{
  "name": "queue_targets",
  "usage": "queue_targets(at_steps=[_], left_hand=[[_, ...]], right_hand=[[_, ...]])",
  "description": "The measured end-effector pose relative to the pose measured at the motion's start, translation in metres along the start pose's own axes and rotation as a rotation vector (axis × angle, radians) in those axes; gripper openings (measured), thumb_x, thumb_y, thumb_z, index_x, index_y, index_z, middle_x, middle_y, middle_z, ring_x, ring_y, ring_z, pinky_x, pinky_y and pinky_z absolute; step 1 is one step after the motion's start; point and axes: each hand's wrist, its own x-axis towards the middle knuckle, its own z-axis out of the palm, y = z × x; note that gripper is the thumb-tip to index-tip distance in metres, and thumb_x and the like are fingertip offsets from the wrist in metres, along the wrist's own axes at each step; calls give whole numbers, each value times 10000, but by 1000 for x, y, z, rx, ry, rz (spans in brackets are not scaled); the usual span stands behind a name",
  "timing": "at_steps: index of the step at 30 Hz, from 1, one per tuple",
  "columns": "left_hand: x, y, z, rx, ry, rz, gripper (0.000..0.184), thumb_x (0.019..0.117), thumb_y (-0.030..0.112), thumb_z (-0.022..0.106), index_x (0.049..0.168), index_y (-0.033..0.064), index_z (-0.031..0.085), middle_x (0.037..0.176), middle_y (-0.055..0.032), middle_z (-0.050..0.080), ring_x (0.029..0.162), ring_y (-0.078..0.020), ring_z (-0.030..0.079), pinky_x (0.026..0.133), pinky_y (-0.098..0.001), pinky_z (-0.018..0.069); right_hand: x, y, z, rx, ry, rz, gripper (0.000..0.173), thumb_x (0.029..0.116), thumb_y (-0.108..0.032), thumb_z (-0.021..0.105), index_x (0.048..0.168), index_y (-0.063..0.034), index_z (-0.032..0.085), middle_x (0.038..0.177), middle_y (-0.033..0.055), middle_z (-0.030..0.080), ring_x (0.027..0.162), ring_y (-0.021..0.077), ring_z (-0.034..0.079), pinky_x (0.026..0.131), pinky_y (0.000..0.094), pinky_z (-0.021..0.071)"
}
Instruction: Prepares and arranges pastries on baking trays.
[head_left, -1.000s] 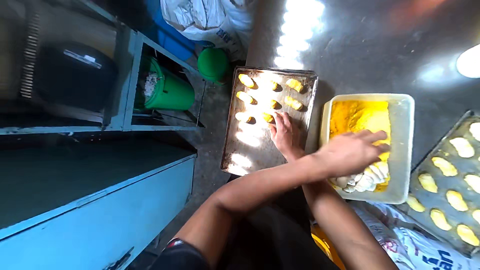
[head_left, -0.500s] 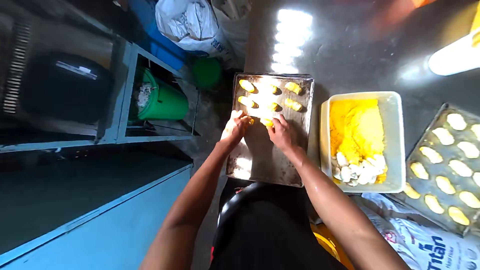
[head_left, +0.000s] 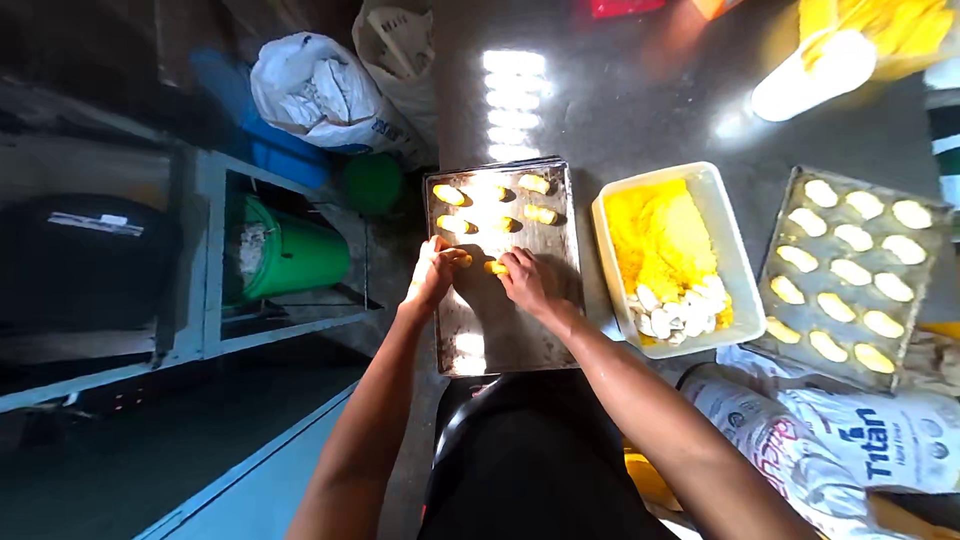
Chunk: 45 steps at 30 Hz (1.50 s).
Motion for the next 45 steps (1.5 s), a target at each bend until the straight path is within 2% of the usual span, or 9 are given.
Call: queue_targets(at_steps=[7, 13, 17, 19, 23, 29, 38, 41, 45], left_hand=[[-6, 27, -7, 126, 6, -87, 328, 906, 166, 779, 1229, 197, 737, 1499, -142, 507, 1342, -416, 491, 1044, -641, 469], [-42, 166, -4, -8, 156, -102, 368, 960, 234, 720, 1294, 85, 680, 1392, -155, 595, 1291, -318, 564, 1064, -518, 495], [-27, 270, 78, -60, -80, 168, 293, 1058, 243, 546, 1280, 131, 702, 1317, -47, 670, 1249, -179, 622, 1061, -384, 529], [-5, 309, 122, 27, -249, 235, 319, 1057, 127, 478, 1312, 103, 670, 1339, -80, 653, 1264, -237, 613, 1045, -396, 536], [33, 368, 179, 221, -532, -132, 404, 1021, 63, 484, 1418, -7, 521, 1381, -254, 559, 1255, -438, 584, 945, -542, 568], [42, 381, 204, 176, -459, -363, 469, 990, 203, 575, 1429, 51, 510, 1456, -254, 474, 1192, -436, 613, 912, -543, 581], [15, 376, 220, -267, -89, -366, 470, 881, 253, 750, 1286, 57, 614, 1338, -238, 564, 1106, -316, 668, 911, -444, 600], [18, 379, 212, -359, -61, -350, 423, 882, 191, 746, 1269, 63, 636, 1289, -201, 594, 1058, -255, 679, 900, -390, 605], [57, 377, 176, -309, -10, -264, 381, 963, 154, 654, 1318, 23, 609, 1189, -165, 692, 1073, -263, 699, 962, -455, 581]], right_hand=[[0, 12, -7, 26, 14, 20, 327, 913, -228, 731, 1232, -166, 693, 1221, 130, 646, 1059, 299, 669, 801, 490, 604], [-78, 96, -125, 67, 222, 41, 301, 994, -291, 666, 1262, -158, 706, 1255, 52, 679, 1129, 194, 668, 913, 395, 596], [-145, 218, -184, -25, 143, 410, 289, 1023, -253, 591, 1254, -127, 711, 1241, 104, 693, 1184, 283, 650, 980, 522, 556], [-156, 248, -185, 27, 16, 462, 325, 1032, -271, 569, 1273, -97, 701, 1205, 133, 715, 1174, 310, 661, 1009, 539, 536], [-143, 249, -167, 14, -208, 405, 359, 1024, -236, 547, 1350, -147, 670, 1289, 137, 684, 1228, 330, 630, 1050, 546, 496], [-131, 256, -155, 135, -105, 408, 415, 953, -320, 659, 1318, -125, 690, 1286, 146, 639, 1181, 284, 631, 1014, 442, 538], [-101, 276, -168, 292, -434, 241, 451, 786, -139, 745, 1234, -121, 692, 1276, 151, 618, 1185, 310, 609, 986, 515, 532], [-105, 282, -172, 467, -426, 265, 398, 826, -61, 695, 1220, -108, 679, 1205, 129, 693, 1129, 268, 667, 970, 510, 551], [-94, 293, -194, 489, -171, 401, 363, 939, -253, 737, 1264, -103, 675, 1102, 152, 736, 1020, 307, 712, 919, 554, 567]])
